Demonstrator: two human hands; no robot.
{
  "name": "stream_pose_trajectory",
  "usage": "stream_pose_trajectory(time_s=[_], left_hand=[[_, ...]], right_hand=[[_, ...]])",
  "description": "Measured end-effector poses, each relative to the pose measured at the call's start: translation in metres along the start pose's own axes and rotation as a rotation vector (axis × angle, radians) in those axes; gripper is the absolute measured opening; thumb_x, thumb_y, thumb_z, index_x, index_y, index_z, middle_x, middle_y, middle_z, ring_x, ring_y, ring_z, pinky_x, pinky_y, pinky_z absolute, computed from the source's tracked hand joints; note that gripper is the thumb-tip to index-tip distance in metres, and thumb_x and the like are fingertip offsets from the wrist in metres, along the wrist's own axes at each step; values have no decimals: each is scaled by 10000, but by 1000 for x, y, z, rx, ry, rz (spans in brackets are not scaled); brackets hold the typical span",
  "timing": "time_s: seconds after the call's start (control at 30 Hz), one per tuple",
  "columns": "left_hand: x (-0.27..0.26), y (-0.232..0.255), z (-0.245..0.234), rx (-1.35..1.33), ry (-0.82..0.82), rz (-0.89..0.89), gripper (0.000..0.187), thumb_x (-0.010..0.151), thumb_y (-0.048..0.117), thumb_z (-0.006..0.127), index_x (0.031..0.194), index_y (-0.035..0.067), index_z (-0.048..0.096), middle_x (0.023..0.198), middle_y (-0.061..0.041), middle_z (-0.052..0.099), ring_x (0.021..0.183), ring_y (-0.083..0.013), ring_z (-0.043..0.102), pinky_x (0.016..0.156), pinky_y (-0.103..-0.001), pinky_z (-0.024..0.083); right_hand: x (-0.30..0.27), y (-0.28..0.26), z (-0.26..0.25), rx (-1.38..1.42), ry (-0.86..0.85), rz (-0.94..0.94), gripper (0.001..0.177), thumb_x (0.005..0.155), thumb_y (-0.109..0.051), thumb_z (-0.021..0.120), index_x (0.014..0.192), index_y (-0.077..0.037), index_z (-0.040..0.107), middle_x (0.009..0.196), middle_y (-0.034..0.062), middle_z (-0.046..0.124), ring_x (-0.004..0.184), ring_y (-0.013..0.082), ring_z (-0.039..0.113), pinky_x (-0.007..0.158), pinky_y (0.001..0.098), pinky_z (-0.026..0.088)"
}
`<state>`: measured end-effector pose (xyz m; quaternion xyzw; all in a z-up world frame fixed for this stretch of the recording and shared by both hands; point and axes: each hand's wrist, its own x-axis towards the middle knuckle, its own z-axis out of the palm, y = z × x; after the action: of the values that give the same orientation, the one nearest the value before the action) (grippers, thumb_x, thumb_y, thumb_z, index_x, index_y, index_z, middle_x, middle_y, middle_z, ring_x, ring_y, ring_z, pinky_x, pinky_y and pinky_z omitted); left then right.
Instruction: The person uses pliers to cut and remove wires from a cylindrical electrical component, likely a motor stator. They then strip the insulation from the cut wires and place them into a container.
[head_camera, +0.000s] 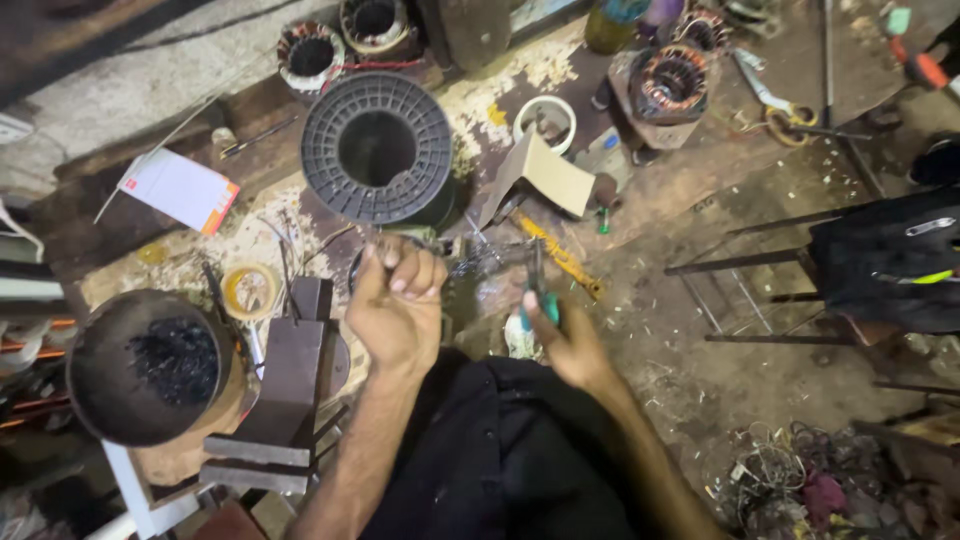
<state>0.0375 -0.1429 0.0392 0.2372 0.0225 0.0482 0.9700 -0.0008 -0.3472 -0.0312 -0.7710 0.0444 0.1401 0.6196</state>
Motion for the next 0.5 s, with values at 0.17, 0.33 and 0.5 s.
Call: stream_pose_trajectory(time_s=[0.17, 0.33, 0.5], left_hand=[[-10, -13, -7, 246, -190, 161, 295, 1064, 275, 473, 855, 68, 458, 693, -12, 355, 634, -152, 307, 687, -349, 320], [-21, -14, -9, 743, -450, 403, 434, 1024, 312, 521, 708, 21, 462, 617, -23, 415, 548, -147, 369, 604, -327, 330], [-30, -22, -18, 497, -363, 348, 410, 1063, 272, 527, 739, 39, 433, 626, 5, 371, 552, -125, 305, 608, -346, 292]], right_hand=[[-18, -3, -2, 224, -112, 12, 431, 1025, -369, 588, 1231, -3, 687, 1131, 74, 769, 991, 115, 690, 873, 291, 552], [-23, -6, -3, 87, -149, -49, 381, 1076, -340, 553, 1036, -6, 733, 897, 34, 749, 834, 121, 669, 774, 289, 553], [-26, 6, 21, 142, 36, 19, 283, 1019, -308, 578, 1046, -34, 641, 751, 19, 606, 695, 128, 570, 631, 323, 494]])
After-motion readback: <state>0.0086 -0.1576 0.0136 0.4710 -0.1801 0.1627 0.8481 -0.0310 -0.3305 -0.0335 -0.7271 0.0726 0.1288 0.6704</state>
